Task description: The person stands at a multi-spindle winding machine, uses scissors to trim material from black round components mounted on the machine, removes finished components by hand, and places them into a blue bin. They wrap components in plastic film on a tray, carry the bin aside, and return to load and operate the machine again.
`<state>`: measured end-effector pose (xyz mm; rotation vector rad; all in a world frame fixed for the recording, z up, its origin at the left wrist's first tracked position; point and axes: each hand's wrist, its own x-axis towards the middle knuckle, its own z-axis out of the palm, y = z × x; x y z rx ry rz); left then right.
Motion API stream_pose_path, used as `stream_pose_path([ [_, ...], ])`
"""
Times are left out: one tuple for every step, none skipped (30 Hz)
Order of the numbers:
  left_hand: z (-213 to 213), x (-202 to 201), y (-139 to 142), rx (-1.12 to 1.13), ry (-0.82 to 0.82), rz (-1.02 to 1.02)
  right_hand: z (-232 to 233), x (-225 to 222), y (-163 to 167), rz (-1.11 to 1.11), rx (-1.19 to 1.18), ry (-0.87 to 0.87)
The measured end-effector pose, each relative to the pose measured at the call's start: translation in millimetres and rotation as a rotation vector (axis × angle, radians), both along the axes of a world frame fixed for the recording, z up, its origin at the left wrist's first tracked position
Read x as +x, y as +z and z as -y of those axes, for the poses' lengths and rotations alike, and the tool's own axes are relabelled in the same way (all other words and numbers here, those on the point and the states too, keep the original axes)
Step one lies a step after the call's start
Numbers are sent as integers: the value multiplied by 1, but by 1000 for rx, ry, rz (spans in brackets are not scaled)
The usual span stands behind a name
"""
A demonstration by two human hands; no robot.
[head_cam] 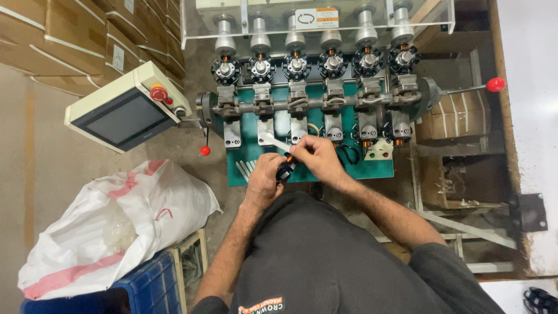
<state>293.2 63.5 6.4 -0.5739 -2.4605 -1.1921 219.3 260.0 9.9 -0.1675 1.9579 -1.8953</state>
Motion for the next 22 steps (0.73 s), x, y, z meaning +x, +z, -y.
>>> stream_pose_path([
  [1,-1,3,24,14,-24,-4,12,-2,-86,62,-7],
  [2,-4,6,50,35,-50,-7,21,-4,-175,126,-6],
  [4,-6,8,73,62,-52,-11,29,-4,-182,105,2],
  [7,-5,10,96,94,-47,-15,38,-5,-182,84,16],
  [10,-2,10,117,125,-39,-17,45,-5,-177,62,28],
  [11,-1,10,171,140,9,-16,49,-7,-166,19,50],
  [11,0,10,225,151,56,-16,53,-7,-155,-24,67],
  [11,1,10,279,156,102,-16,54,-6,-145,-67,79],
  [12,0,10,340,143,141,-16,53,-5,-102,-67,90],
  [12,-2,10,401,124,178,-15,52,-3,-63,-66,95],
  [11,-4,10,461,101,217,-15,51,-1,-23,-66,98],
  [10,-5,10,516,106,267,-16,51,2,-12,-80,104],
  [8,-4,10,571,111,318,-17,50,5,0,-94,110],
  [7,-5,10,626,119,368,-18,49,8,10,-108,119],
  [7,-6,10,574,130,314,-19,48,11,-30,-100,118],
  [7,-6,9,523,142,261,-21,47,13,-69,-92,118],
  [7,-5,9,473,156,209,-21,47,15,-107,-83,120],
  [8,-5,8,424,140,186,-21,47,16,-134,-80,107],
  [8,-5,7,374,123,163,-21,47,16,-161,-76,92],
  [7,-3,6,326,107,140,-22,48,16,-187,-72,80],
  [7,-1,4,325,118,176,-23,50,15,-211,-73,74],
  [7,1,3,324,130,211,-22,52,14,-235,-76,69],
])
